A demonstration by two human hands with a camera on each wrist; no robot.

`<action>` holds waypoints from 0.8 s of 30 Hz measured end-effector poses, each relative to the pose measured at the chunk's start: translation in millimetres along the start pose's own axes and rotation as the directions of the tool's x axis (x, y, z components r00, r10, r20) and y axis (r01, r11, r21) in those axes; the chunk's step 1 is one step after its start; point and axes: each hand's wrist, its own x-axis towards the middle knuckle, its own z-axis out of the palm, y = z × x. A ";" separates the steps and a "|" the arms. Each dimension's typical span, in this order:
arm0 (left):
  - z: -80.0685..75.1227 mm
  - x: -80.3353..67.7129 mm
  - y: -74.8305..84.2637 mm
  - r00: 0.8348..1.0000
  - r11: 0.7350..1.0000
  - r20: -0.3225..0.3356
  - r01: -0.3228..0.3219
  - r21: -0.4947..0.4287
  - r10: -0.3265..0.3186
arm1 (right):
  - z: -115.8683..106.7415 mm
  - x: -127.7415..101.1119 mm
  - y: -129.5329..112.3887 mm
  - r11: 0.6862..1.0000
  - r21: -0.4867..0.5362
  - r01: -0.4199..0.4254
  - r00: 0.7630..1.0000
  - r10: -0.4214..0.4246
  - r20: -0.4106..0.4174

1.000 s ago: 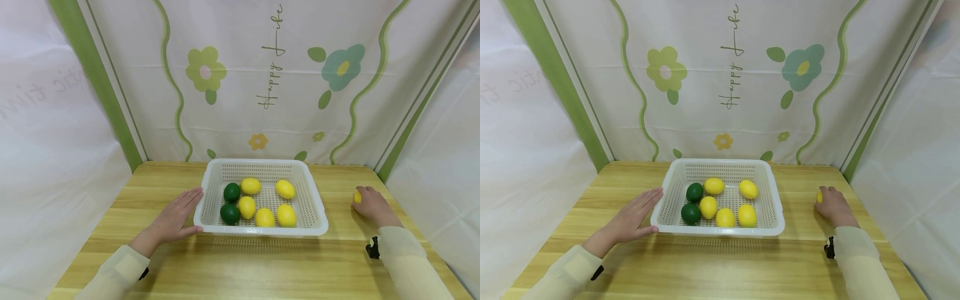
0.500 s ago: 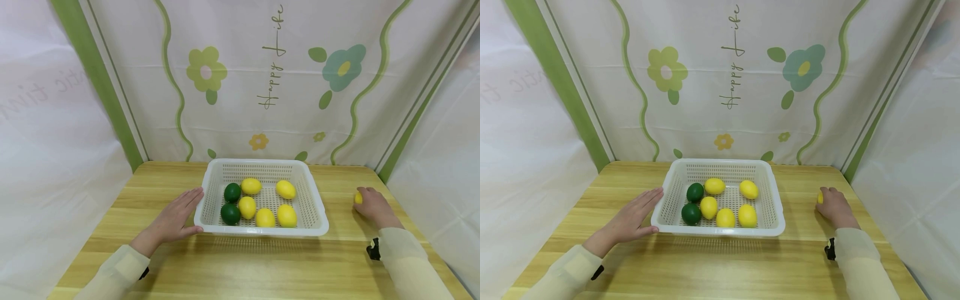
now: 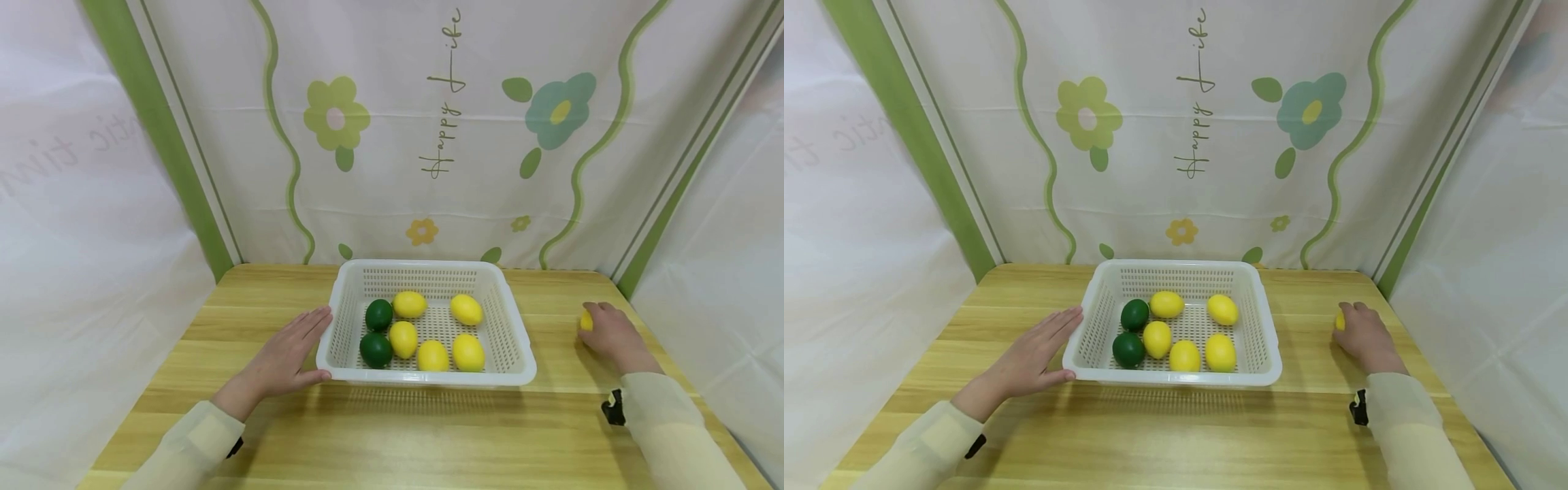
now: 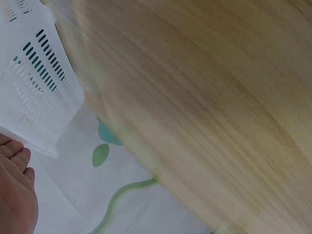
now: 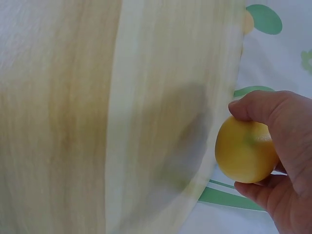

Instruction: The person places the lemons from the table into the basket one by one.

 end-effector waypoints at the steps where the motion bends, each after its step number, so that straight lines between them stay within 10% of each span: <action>1: 0.1 0.1 0.0 1.000 1.000 0.000 0.000 0.001 0.000 | -0.2 0.2 -0.4 1.000 -0.002 0.004 1.000 -0.004 -0.002; 24: -0.1 -0.4 -0.3 1.000 1.000 0.000 -0.003 -0.002 0.003 | -9.8 3.0 -20.0 0.996 -0.037 0.082 0.996 -0.083 -0.022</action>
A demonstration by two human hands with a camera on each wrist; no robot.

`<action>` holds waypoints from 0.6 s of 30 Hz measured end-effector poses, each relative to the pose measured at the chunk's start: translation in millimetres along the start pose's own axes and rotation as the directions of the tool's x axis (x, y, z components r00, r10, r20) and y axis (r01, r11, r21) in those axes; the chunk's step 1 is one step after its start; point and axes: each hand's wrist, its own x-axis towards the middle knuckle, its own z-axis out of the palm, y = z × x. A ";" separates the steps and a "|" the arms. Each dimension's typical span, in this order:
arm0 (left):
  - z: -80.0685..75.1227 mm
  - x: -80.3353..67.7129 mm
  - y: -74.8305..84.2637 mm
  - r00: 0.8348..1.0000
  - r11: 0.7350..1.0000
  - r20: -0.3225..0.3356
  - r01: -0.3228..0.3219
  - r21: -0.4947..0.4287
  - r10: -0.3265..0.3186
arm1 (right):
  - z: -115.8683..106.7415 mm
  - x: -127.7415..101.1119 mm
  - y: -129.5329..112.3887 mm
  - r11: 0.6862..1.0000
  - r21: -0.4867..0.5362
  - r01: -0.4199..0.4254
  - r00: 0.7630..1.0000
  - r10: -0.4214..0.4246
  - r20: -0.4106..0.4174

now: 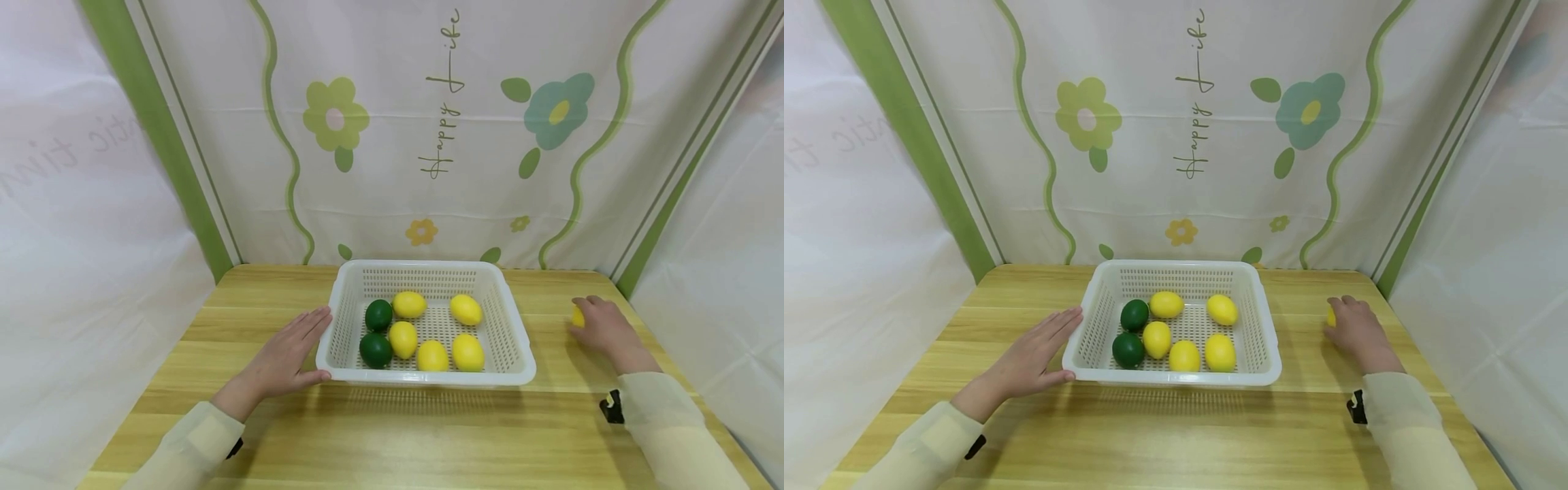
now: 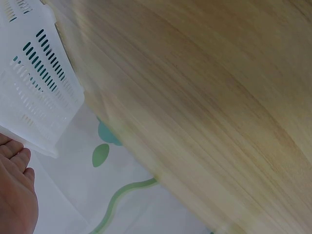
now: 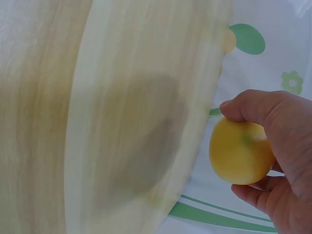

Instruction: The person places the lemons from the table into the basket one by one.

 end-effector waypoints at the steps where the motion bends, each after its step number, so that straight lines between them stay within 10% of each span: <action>1: -0.1 0.0 0.1 1.000 1.000 -0.001 -0.001 -0.001 0.001 | -0.7 0.5 -1.6 1.000 -0.002 0.005 1.000 -0.005 -0.005; 18: -1.7 0.4 0.4 1.000 1.000 0.005 0.004 -0.005 -0.004 | -16.2 4.9 -33.9 0.990 -0.103 0.098 0.992 -0.106 -0.070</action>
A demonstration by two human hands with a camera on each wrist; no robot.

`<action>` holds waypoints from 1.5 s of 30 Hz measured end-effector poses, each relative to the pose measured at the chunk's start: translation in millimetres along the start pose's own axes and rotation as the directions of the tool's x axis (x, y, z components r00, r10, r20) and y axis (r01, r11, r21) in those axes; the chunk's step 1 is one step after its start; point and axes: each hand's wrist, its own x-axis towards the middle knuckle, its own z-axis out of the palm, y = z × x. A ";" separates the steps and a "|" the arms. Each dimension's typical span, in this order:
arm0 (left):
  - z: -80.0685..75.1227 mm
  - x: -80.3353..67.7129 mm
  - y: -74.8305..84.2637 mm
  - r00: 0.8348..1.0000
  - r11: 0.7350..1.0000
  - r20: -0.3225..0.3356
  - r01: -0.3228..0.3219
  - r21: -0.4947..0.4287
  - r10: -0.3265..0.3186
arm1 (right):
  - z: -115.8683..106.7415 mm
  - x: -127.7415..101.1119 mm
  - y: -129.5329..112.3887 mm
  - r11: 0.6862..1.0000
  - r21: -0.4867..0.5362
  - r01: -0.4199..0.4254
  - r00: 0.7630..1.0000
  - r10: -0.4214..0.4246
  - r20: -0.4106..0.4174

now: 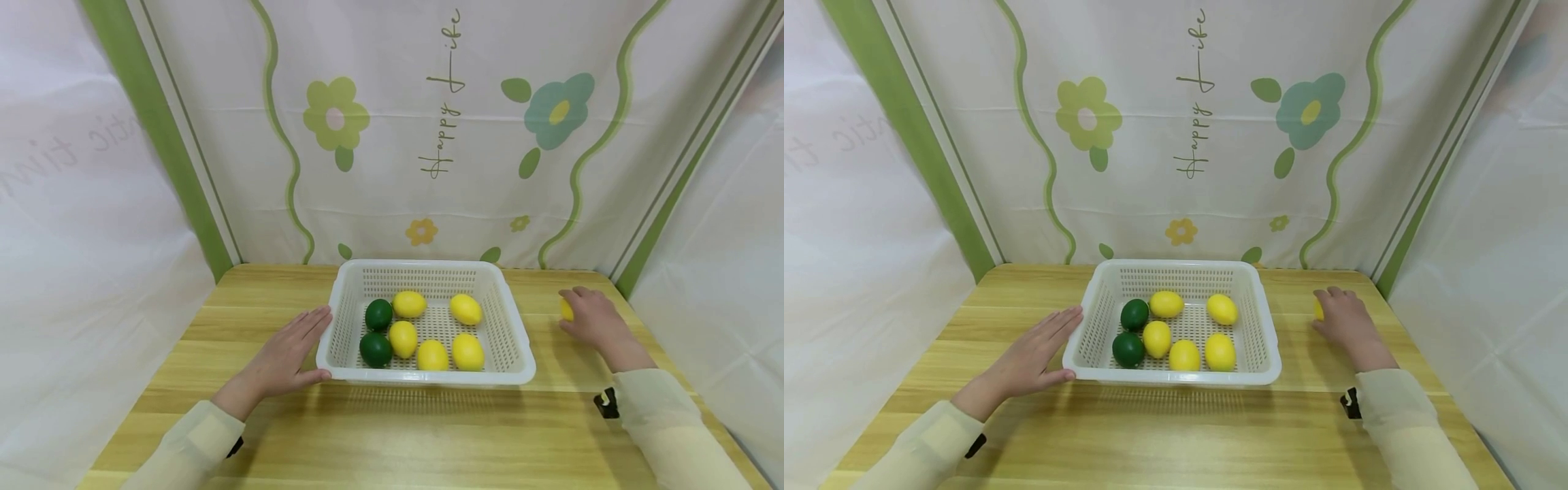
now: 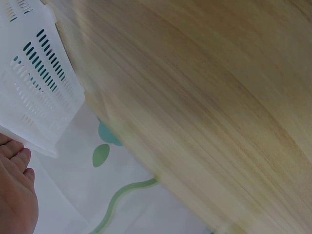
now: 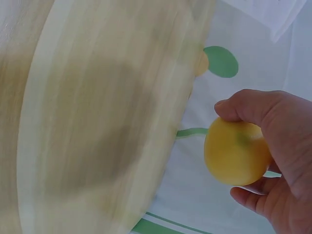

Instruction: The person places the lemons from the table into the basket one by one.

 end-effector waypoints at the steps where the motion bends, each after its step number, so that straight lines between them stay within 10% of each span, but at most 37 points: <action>1: 0.2 -0.1 -0.1 1.000 1.000 0.001 0.000 0.001 0.000 | -1.1 0.5 -1.8 1.000 -0.002 0.002 1.000 -0.002 -0.001; 24: 2.6 -0.8 -0.5 1.000 1.000 -0.012 -0.004 -0.011 0.004 | -28.5 6.9 -38.1 0.986 -0.089 0.144 0.984 -0.153 -0.096; 45: 1.4 -0.8 -0.1 1.000 1.000 -0.007 0.004 -0.011 -0.004 | -52.3 9.3 -67.3 0.951 -0.129 0.282 0.909 -0.308 -0.280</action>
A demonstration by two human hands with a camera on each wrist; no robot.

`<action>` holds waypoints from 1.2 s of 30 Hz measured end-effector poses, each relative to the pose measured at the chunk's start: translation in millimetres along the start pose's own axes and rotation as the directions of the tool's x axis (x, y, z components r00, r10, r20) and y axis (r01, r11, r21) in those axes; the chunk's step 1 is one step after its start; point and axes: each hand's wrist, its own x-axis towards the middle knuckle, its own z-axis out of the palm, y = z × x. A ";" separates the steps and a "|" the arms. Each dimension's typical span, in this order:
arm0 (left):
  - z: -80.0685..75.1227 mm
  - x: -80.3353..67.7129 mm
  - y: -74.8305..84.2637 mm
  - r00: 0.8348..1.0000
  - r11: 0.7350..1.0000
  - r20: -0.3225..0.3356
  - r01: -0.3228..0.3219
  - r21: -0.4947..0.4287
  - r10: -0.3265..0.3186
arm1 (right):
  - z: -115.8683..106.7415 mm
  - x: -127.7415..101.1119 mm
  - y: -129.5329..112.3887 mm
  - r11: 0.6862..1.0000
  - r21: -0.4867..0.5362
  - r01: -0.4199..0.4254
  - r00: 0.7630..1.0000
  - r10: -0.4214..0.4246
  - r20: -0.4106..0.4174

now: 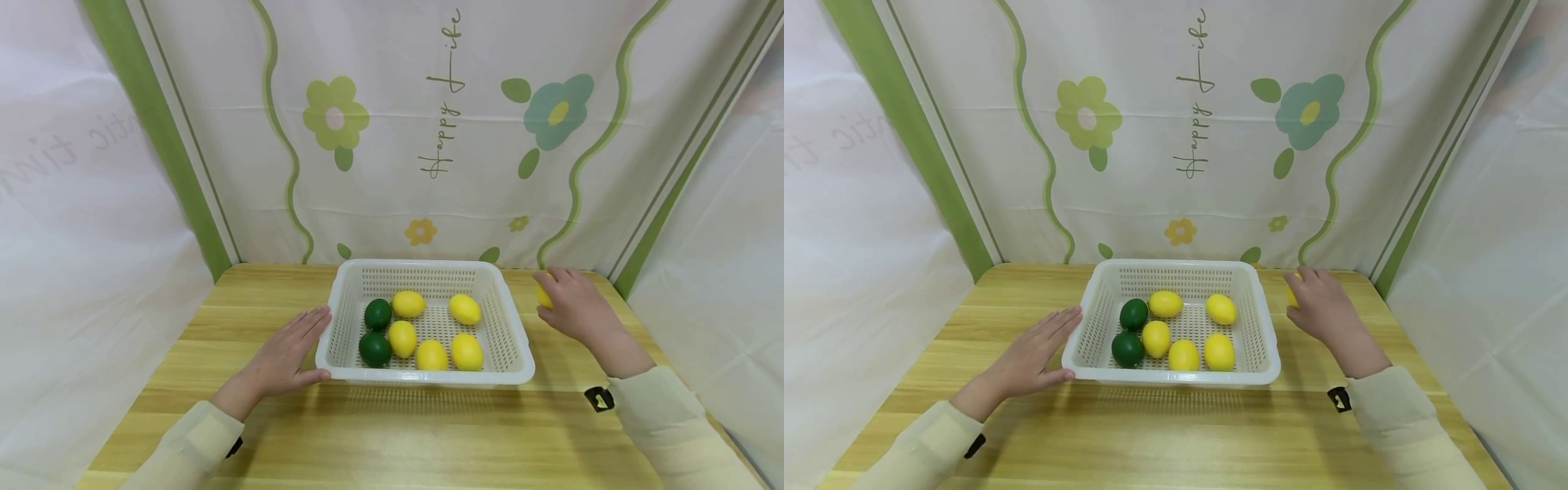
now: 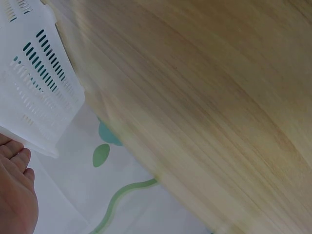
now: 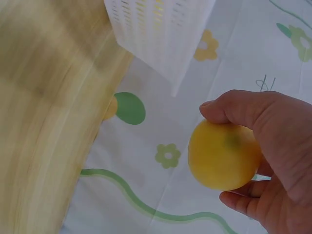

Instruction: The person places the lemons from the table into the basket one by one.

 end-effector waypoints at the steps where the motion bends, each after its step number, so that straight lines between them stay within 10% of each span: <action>1: 0.1 0.0 -0.2 1.000 1.000 0.000 0.001 0.002 -0.001 | -1.2 0.9 -1.2 1.000 -0.001 -0.001 1.000 0.001 0.006; 36: 0.6 -0.9 -1.8 1.000 1.000 0.005 0.004 0.000 -0.004 | -1.8 28.8 -47.5 0.997 0.017 0.071 0.995 -0.072 0.066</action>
